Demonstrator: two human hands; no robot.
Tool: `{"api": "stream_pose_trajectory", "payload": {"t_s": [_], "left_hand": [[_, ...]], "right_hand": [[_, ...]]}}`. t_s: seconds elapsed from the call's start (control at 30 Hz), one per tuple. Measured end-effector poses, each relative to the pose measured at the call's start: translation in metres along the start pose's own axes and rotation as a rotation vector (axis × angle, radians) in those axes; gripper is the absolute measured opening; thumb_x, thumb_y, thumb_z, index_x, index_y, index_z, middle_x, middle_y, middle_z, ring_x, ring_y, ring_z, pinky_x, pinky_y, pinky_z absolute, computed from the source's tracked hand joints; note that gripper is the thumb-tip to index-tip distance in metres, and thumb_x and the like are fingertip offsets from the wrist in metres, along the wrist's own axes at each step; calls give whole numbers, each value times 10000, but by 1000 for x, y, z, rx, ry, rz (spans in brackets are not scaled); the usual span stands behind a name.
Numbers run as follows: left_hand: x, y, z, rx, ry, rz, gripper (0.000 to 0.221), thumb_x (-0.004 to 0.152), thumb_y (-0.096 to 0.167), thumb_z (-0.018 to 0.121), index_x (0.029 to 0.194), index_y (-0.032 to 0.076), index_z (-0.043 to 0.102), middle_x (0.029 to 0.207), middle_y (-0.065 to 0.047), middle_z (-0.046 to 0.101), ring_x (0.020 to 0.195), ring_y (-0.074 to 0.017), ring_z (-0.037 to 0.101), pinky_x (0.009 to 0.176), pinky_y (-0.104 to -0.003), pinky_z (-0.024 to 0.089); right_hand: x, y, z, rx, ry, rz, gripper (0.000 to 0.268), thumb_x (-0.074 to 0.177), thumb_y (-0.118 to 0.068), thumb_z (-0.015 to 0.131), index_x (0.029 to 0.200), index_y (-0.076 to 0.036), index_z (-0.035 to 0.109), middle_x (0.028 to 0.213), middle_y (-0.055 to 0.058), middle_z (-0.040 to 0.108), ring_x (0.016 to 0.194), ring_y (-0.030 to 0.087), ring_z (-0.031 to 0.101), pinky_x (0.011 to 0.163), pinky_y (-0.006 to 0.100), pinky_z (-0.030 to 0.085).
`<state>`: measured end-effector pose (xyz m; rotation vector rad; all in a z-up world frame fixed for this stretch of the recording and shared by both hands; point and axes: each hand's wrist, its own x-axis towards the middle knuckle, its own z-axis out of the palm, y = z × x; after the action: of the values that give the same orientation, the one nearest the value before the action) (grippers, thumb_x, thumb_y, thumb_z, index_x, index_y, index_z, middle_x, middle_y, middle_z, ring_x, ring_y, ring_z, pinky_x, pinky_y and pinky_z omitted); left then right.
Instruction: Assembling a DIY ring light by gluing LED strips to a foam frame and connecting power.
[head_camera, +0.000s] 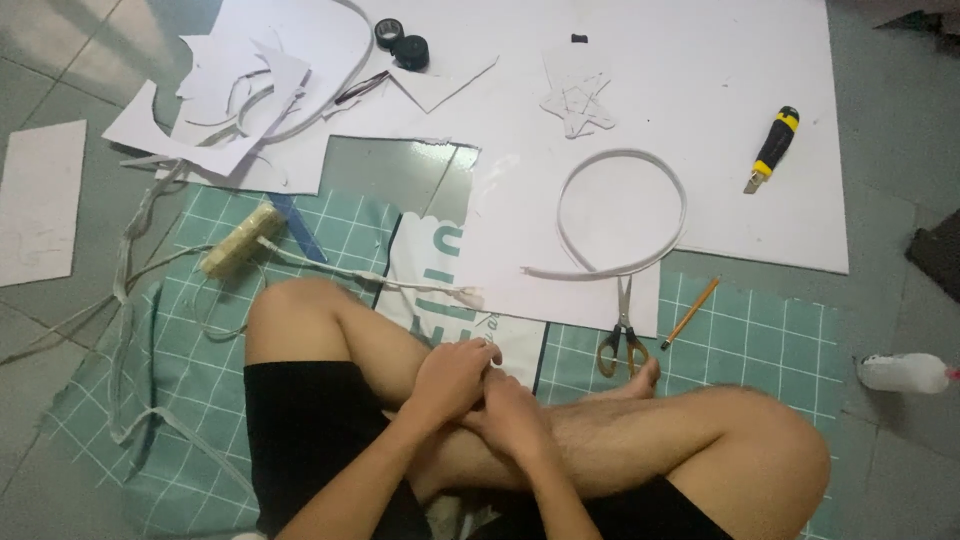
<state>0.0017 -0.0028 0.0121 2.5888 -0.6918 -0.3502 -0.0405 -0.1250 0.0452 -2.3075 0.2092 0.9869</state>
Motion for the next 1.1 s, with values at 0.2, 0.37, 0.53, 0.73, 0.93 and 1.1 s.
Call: {"api": "stream_pose_trajectory", "payload": {"t_s": [0.2, 0.37, 0.53, 0.73, 0.93, 1.1], "left_hand": [[-4, -4, 7, -31, 66, 26, 178, 796, 100, 602, 928, 89, 721, 905, -77, 720, 776, -320, 664, 746, -423, 525], [-1, -2, 4, -7, 32, 23, 169, 830, 131, 608, 941, 80, 725, 923, -88, 733, 812, -306, 679, 748, -423, 530], [-1, -9, 11, -24, 62, 46, 174, 792, 112, 623, 935, 98, 722, 955, -69, 728, 846, -306, 675, 783, -415, 529], [1, -9, 15, -36, 53, 33, 147, 823, 144, 601, 910, 113, 714, 961, -49, 737, 861, -287, 680, 768, -416, 521], [2, -10, 15, -35, 31, 25, 135, 830, 143, 609, 903, 110, 718, 938, -62, 731, 844, -298, 675, 768, -420, 515], [1, -12, 18, -15, 38, 51, 148, 829, 129, 595, 922, 102, 707, 960, -74, 723, 863, -299, 663, 781, -419, 513]], "right_hand": [[-6, 2, 1, 47, 42, -32, 546, 812, -380, 774, 1237, -96, 580, 1172, 59, 723, 1082, 270, 693, 924, 415, 543], [-4, -3, -5, 4, -14, 2, 554, 831, -390, 759, 1271, -116, 564, 1193, 48, 710, 1101, 257, 680, 942, 430, 538], [5, 11, 7, 33, 59, -84, 571, 801, -363, 766, 1249, -81, 554, 1166, 96, 708, 1074, 318, 678, 905, 438, 543], [2, 3, 0, 22, 27, -22, 671, 804, -495, 762, 1295, -88, 552, 1191, 88, 713, 1101, 303, 683, 917, 445, 545], [5, 6, 3, 0, 13, -18, 611, 822, -439, 768, 1285, -97, 562, 1202, 67, 710, 1090, 282, 683, 930, 416, 544], [2, 5, 1, 28, 23, -40, 584, 805, -373, 773, 1277, -90, 576, 1184, 73, 723, 1101, 287, 685, 949, 415, 543]]}}
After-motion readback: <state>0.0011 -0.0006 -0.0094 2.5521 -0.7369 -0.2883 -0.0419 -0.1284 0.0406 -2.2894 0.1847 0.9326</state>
